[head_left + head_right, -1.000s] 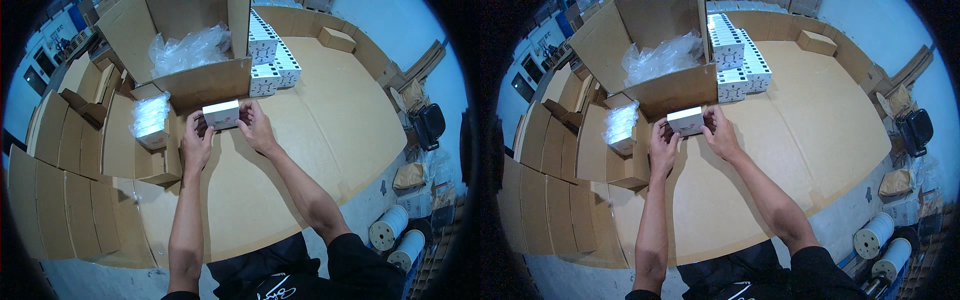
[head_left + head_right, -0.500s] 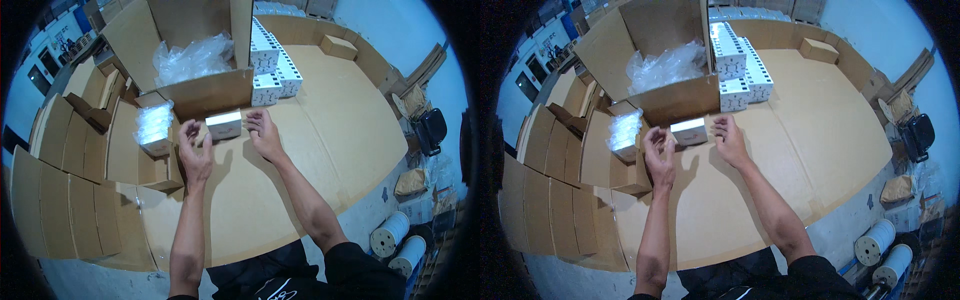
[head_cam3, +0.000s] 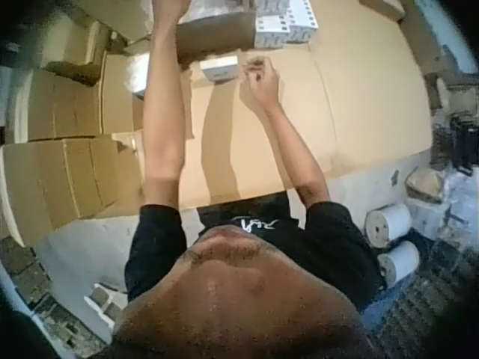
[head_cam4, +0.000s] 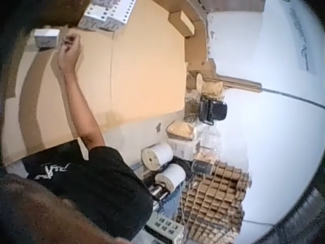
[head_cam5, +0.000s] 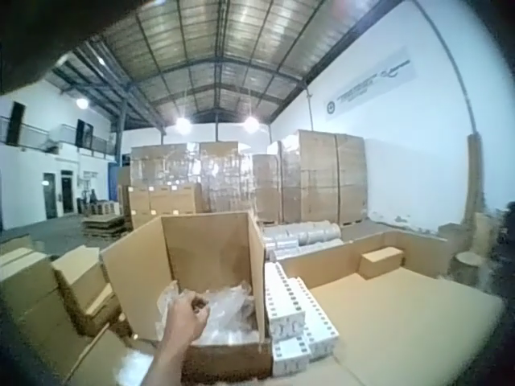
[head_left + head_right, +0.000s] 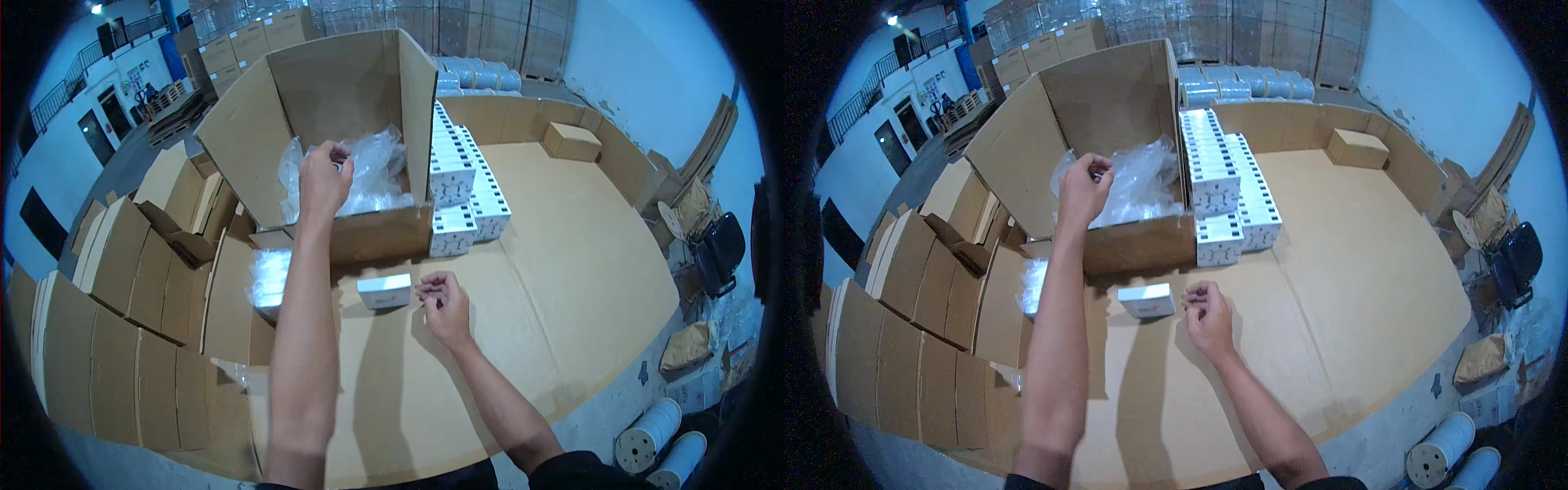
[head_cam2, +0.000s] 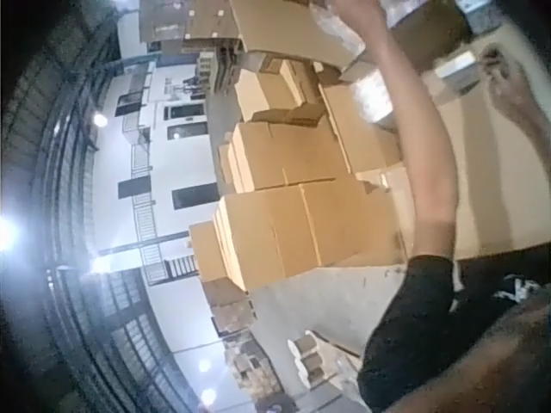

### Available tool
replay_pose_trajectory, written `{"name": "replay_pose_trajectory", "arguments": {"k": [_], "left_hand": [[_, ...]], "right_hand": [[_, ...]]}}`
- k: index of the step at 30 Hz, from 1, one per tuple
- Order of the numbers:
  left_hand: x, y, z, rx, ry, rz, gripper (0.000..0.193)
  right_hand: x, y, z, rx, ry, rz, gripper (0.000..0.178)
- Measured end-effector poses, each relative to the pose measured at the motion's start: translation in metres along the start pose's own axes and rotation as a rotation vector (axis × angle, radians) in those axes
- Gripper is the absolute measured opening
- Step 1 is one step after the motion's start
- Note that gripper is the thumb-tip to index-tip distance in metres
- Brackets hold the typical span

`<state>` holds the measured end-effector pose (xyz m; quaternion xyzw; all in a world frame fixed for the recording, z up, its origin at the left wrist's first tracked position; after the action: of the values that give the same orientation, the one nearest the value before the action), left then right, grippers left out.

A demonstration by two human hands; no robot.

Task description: Placing small white product boxes into larger cardboard shipping boxes.

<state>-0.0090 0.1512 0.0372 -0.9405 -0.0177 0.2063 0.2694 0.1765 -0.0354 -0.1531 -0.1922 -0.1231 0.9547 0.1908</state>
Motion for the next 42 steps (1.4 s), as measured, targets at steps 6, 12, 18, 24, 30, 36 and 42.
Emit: {"name": "replay_pose_trajectory", "arguments": {"k": [6, 12, 18, 24, 30, 36, 42], "left_hand": [[0.032, -0.093, 0.057, -0.016, -0.265, 0.161, 0.049], [0.074, -0.125, 0.089, -0.286, -0.431, 0.333, 0.069], [0.095, -0.128, 0.094, 0.331, -0.324, 0.452, 0.065], [0.107, -0.109, 0.091, 0.408, -0.459, 0.649, 0.049], [0.112, -0.095, 0.094, 0.193, -0.813, 0.85, 0.041], [0.118, -0.108, 0.104, 0.209, -0.703, 0.567, 0.025], [0.089, -0.112, 0.073, 0.473, -0.54, 0.105, 0.018]], "right_hand": [[0.001, 0.002, 0.005, 0.026, 0.022, 0.003, 0.023], [-0.002, 0.005, 0.004, 0.088, 0.042, 0.015, 0.023], [-0.001, 0.004, 0.004, 0.097, 0.035, 0.023, 0.02], [0.0, 0.003, 0.01, 0.088, 0.075, 0.029, 0.019], [-0.004, 0.001, 0.01, 0.091, 0.074, 0.035, 0.019], [-0.002, 0.003, 0.011, 0.076, 0.073, 0.032, 0.017], [-0.004, 0.003, 0.009, 0.077, 0.057, 0.035, 0.015]]}}
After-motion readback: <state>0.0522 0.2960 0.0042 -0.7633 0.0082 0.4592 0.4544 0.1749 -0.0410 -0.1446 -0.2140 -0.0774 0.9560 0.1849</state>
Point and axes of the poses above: each hand's wrist, its own y-axis away from the middle knuckle, its own x-axis out of the palm, z = x × y, the point moved 3 cm from there along -y, towards the middle knuckle, and after that the axes turned 15 degrees about y, right-handed, at the moved point
